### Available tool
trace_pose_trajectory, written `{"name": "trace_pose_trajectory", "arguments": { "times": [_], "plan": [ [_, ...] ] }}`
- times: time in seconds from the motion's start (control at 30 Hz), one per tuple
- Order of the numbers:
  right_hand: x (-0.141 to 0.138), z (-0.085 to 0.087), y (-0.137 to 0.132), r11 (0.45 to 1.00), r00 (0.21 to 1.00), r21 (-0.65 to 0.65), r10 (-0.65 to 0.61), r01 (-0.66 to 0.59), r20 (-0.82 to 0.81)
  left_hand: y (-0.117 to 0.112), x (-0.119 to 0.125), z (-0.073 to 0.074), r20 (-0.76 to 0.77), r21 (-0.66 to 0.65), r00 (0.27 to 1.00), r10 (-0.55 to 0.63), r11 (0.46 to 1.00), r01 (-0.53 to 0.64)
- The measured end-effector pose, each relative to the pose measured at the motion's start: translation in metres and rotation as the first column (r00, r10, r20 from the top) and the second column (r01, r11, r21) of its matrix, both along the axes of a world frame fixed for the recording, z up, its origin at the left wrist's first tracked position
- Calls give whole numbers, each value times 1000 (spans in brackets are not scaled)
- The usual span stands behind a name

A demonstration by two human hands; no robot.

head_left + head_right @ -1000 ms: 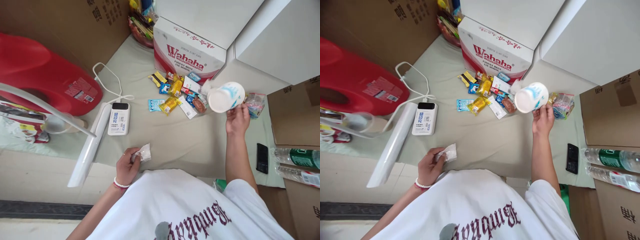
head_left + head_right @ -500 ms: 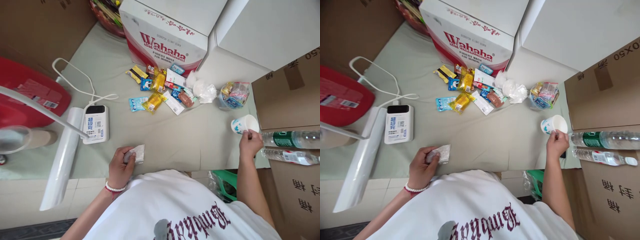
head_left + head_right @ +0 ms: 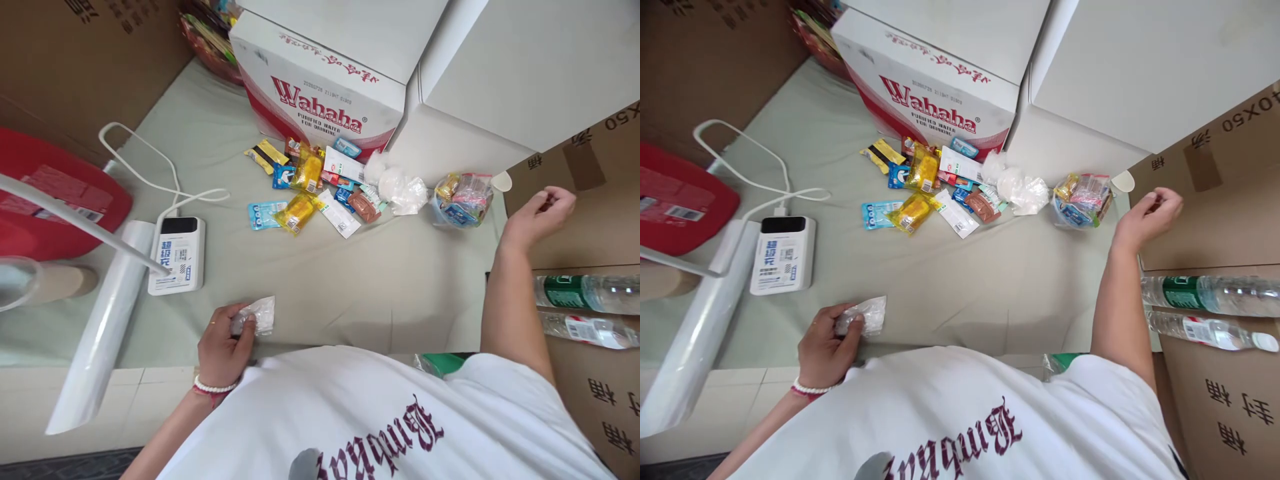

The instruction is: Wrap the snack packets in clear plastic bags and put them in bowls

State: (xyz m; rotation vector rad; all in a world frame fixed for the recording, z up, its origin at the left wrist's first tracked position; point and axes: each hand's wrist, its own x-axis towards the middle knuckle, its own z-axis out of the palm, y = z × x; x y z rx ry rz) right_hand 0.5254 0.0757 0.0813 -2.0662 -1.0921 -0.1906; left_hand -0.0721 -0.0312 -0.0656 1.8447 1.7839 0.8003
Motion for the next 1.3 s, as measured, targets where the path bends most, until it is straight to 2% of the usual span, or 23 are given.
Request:
{"name": "trace_pose_trajectory", "arguments": {
  "times": [0.07, 0.1, 0.17, 0.27, 0.37, 0.5, 0.6, 0.7, 0.77, 0.83, 0.93, 1.03, 1.13, 1.23, 1.3],
  "plan": [
    [-45, -22, -19, 999, 986, 17, 36, -39, 163, 1, 0, 0, -6, 11, 1000, -21, 1000, 22],
    [-67, -35, -28, 997, 969, -25, 78, -74, 233, 2, 1, 0, -6, 21, 999, -33, 999, 33],
    [-101, -60, -38, 967, 942, -205, 202, -150, 266, 3, 2, 0, -8, 38, 999, -52, 998, 52],
    [-118, -86, -26, 923, 935, -356, 246, -146, 256, 3, 4, 0, -6, 55, 998, -61, 997, 61],
    [-109, -94, 6, 923, 942, -375, 194, -81, 274, 3, 4, 0, 21, 65, 998, -55, 996, 54],
    [-97, -92, 35, 911, 957, -412, 95, 27, 273, 1, 2, 1, 54, 52, 997, -51, 998, 48],
    [-87, -88, 31, 897, 953, -421, -3, 136, 303, 1, 0, 0, 50, 32, 997, -62, 998, 60],
    [-65, -85, 11, 845, 934, -484, -50, 228, 353, 2, -1, 0, 45, 33, 996, -81, 996, 79],
    [-46, -84, -6, 816, 934, -524, -53, 244, 352, 2, -1, 0, 46, 35, 994, -98, 995, 97],
    [-24, -85, -20, 826, 943, -511, -71, 238, 324, 3, -1, 0, 47, 32, 992, -116, 993, 114],
    [9, -87, -32, 898, 968, -401, -93, 183, 234, 3, 0, 2, 41, 28, 993, -111, 994, 110],
    [35, -86, -31, 946, 986, -301, -79, 121, 146, 2, 0, 3, 37, 27, 996, -85, 996, 84],
    [54, -80, -23, 954, 990, -280, -81, 112, 117, -1, 0, 1, 75, 18, 996, -51, 999, 50],
    [64, -73, -17, 955, 991, -274, -88, 114, 103, -3, -2, -2, 205, -53, 978, 24, 999, -13],
    [64, -70, -16, 957, 992, -272, -81, 104, 96, -1, -2, -3, 356, -147, 929, 105, 988, -56]
  ]
}}
